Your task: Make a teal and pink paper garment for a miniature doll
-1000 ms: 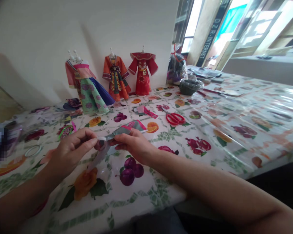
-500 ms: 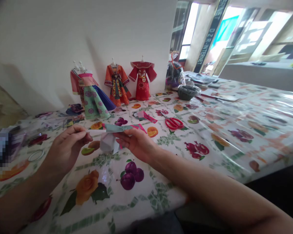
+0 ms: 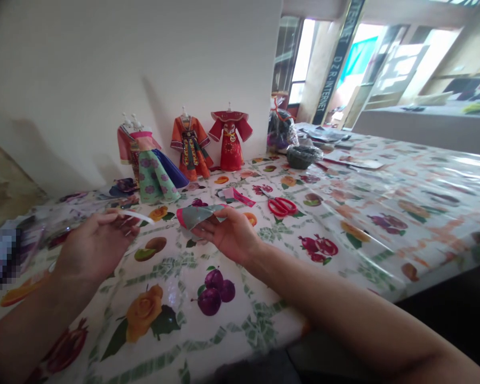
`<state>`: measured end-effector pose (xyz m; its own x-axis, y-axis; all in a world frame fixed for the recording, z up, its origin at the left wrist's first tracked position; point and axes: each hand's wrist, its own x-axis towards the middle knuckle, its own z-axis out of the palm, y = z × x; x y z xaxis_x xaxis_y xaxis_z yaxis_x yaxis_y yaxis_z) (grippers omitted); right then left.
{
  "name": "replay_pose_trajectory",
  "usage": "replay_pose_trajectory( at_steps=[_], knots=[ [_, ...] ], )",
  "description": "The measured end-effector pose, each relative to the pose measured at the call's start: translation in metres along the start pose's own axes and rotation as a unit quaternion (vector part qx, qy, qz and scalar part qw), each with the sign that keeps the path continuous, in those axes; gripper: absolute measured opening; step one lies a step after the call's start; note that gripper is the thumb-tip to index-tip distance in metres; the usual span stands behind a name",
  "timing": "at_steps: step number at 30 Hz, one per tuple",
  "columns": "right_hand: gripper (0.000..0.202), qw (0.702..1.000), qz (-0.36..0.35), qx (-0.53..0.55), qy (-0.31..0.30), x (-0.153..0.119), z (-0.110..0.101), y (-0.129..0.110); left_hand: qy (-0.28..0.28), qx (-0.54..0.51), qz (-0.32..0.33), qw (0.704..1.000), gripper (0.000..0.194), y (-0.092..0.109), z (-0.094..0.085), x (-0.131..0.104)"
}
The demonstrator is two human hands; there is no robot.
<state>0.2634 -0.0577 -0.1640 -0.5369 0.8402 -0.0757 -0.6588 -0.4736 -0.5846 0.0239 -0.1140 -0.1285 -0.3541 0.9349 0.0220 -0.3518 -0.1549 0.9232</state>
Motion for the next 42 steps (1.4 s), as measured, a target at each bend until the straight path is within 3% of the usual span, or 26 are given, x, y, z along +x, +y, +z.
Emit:
replay_pose_trajectory(
  at_steps=[4,6,9,15,27,33,42],
  knots=[
    [0.009,1.000,0.007,0.007,-0.015,-0.002,0.001,0.000,-0.163,-0.018,-0.183,0.969,0.007,-0.004,0.004,-0.010],
    [0.011,1.000,0.022,0.003,-0.021,-0.002,0.001,0.001,-0.223,-0.011,-0.208,0.952,0.008,-0.009,0.005,-0.014],
    [0.015,0.999,0.045,-0.007,-0.029,-0.002,-0.001,0.004,-0.250,0.008,-0.211,0.945,0.008,-0.017,0.007,-0.018],
    [0.013,0.995,0.079,-0.018,-0.052,-0.004,-0.002,0.011,-0.256,0.027,-0.200,0.945,0.007,-0.023,0.011,-0.023],
    [0.020,0.987,0.030,-0.136,-0.085,-0.003,-0.002,0.017,-0.210,0.041,-0.184,0.959,0.009,-0.023,0.012,-0.026],
    [0.008,0.985,0.048,-0.155,-0.051,0.001,-0.008,0.010,-0.168,0.017,-0.110,0.980,0.006,-0.019,0.012,-0.024],
    [0.027,0.974,0.068,-0.208,0.056,0.011,-0.011,0.007,-0.107,0.000,-0.100,0.989,0.005,-0.016,0.010,-0.022]
  ],
)
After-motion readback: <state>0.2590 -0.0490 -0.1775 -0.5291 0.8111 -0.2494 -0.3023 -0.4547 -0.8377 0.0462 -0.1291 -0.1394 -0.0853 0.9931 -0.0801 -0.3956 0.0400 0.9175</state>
